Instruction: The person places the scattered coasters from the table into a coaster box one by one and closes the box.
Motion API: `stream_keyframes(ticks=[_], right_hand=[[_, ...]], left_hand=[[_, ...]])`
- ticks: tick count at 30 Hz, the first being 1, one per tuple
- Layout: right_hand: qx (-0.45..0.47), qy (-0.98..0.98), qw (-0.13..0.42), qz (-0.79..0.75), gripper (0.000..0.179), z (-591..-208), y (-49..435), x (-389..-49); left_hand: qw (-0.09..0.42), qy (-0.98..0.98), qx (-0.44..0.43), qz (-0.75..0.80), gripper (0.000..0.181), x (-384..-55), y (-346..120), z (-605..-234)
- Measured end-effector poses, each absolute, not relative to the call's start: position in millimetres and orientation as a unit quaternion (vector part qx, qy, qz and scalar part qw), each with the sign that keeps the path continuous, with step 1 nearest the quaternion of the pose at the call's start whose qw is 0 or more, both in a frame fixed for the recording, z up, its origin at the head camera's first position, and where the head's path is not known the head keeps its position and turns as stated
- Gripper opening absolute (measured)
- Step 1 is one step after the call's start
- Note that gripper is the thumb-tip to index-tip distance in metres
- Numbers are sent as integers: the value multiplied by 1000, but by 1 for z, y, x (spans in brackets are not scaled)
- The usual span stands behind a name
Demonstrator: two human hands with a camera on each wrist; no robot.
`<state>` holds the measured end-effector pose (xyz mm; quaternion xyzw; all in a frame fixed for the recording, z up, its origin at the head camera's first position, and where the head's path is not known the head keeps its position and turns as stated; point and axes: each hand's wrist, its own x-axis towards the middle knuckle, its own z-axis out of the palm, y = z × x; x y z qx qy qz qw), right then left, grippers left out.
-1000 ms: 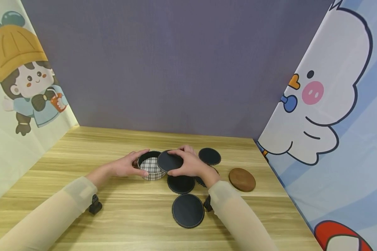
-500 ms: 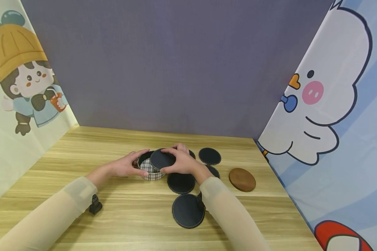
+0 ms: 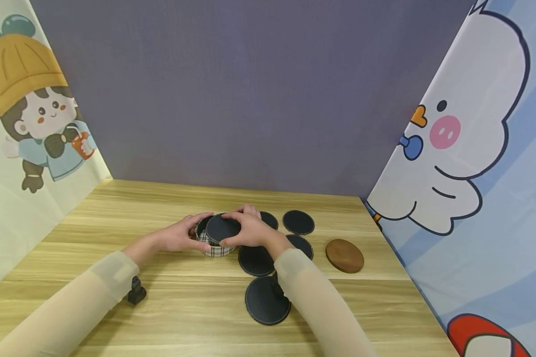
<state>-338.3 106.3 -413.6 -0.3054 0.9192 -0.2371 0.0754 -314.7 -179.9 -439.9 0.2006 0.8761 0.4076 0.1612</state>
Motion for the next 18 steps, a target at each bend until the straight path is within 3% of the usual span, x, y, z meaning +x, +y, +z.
stream_keyframes(ticks=[18], right_hand=[[-329, 916, 81, -214, 79, -414, 92, -342]], left_hand=[[155, 873, 214, 409, 108, -316, -181, -441]])
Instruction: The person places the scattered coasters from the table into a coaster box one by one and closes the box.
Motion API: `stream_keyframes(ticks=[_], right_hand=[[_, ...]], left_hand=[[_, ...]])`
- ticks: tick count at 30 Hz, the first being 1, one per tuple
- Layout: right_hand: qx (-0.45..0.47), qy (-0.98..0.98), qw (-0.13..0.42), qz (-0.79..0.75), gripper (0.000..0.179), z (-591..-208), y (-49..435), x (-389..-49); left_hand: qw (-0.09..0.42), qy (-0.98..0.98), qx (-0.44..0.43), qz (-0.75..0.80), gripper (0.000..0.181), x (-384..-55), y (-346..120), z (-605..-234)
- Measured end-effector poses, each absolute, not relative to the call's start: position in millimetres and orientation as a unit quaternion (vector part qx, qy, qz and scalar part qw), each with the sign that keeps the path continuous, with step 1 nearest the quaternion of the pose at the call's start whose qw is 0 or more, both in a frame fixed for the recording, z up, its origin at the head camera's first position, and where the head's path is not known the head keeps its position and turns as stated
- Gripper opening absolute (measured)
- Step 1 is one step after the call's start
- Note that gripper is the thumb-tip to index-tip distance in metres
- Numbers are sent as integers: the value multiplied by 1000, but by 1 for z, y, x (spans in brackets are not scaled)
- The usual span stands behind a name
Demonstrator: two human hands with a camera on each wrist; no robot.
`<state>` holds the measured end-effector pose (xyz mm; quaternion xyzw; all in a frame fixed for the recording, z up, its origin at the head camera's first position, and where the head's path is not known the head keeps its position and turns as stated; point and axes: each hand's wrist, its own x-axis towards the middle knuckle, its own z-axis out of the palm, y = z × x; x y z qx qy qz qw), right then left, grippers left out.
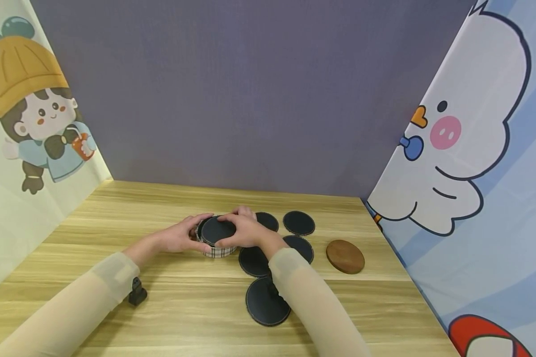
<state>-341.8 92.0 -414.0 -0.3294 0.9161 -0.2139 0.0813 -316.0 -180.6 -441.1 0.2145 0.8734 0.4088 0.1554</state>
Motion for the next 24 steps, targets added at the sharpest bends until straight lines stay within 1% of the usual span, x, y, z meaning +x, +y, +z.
stream_keyframes(ticks=[11, 24], right_hand=[[-347, 912, 66, -209, 76, -420, 91, -343], [-349, 911, 76, -205, 78, -419, 90, -343]], left_hand=[[157, 872, 221, 408, 111, -317, -180, -443], [161, 872, 210, 411, 110, -316, -179, -442]])
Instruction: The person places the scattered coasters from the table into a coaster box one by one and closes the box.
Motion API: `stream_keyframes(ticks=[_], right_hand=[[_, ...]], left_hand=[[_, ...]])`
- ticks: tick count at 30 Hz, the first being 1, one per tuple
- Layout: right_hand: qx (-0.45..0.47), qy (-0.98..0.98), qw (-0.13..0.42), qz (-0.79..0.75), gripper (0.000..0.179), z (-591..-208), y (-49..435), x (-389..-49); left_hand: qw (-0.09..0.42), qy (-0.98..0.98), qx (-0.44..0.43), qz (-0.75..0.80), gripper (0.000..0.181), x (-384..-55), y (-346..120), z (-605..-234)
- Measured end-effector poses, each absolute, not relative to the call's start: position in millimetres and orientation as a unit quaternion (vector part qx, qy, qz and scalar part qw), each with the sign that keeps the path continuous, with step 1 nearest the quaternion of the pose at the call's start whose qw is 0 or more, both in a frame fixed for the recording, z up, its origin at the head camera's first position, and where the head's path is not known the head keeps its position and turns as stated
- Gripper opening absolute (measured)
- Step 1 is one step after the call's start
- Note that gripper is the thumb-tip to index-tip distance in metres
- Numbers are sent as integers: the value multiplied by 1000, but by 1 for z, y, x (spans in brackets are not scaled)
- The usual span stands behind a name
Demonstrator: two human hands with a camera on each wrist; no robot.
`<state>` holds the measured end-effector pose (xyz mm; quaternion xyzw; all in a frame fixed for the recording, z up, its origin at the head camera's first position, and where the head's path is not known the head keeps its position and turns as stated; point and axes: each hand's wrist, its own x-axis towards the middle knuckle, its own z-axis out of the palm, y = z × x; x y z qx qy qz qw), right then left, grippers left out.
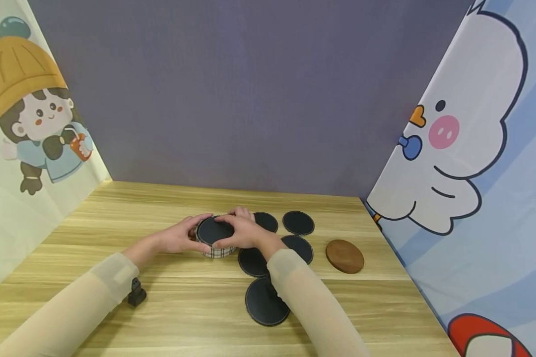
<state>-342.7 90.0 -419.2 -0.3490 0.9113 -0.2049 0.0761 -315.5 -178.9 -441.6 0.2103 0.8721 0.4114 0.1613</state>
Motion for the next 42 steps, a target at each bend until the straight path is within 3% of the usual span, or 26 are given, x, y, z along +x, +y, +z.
stream_keyframes(ticks=[23, 32, 42], right_hand=[[-355, 907, 88, -210, 77, -417, 95, -339], [-377, 888, 69, -254, 51, -412, 125, -327], [-387, 873, 95, -282, 42, -411, 173, -304]], left_hand=[[164, 878, 200, 403, 112, -313, -180, -442], [144, 883, 206, 397, 112, -314, -179, -443], [128, 886, 207, 394, 114, -318, -180, -446]])
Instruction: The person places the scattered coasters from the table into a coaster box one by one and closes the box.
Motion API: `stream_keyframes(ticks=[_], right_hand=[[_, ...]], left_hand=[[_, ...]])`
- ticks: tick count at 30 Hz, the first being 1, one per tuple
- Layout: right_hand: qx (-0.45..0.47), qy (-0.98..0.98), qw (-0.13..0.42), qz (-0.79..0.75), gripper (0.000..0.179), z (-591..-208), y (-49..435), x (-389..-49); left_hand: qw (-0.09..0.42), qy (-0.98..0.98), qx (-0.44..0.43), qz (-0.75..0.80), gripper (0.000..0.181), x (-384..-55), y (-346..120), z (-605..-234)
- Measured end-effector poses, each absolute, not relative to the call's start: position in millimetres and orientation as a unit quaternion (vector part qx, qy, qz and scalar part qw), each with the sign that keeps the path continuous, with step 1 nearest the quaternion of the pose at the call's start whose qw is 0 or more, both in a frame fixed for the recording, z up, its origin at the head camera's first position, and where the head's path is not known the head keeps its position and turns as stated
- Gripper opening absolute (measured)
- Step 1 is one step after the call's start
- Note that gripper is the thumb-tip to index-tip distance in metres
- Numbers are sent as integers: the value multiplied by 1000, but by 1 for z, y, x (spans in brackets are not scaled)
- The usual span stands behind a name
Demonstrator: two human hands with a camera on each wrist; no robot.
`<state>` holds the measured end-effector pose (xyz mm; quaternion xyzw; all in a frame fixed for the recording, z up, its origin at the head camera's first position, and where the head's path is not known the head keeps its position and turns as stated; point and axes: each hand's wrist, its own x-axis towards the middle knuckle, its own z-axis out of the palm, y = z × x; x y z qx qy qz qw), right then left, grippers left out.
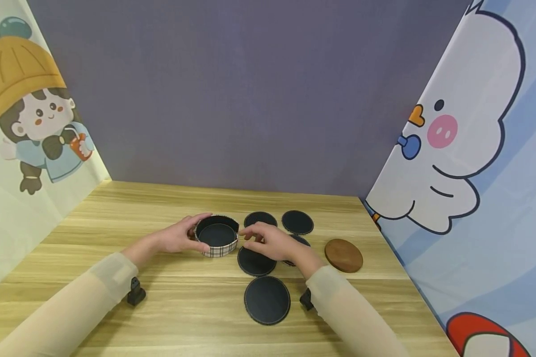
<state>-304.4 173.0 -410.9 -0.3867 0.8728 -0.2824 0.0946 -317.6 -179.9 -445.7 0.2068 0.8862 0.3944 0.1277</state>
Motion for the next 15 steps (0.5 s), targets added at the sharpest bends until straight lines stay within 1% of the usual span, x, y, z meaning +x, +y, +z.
stream_keyframes(ticks=[7, 15], right_hand=[[-401, 869, 94, -274, 39, -413, 200, -287], [-386, 877, 119, -261, 36, -413, 221, -265]], left_hand=[[129, 885, 206, 397, 115, -317, -181, -446], [132, 884, 206, 398, 114, -316, -179, -444]])
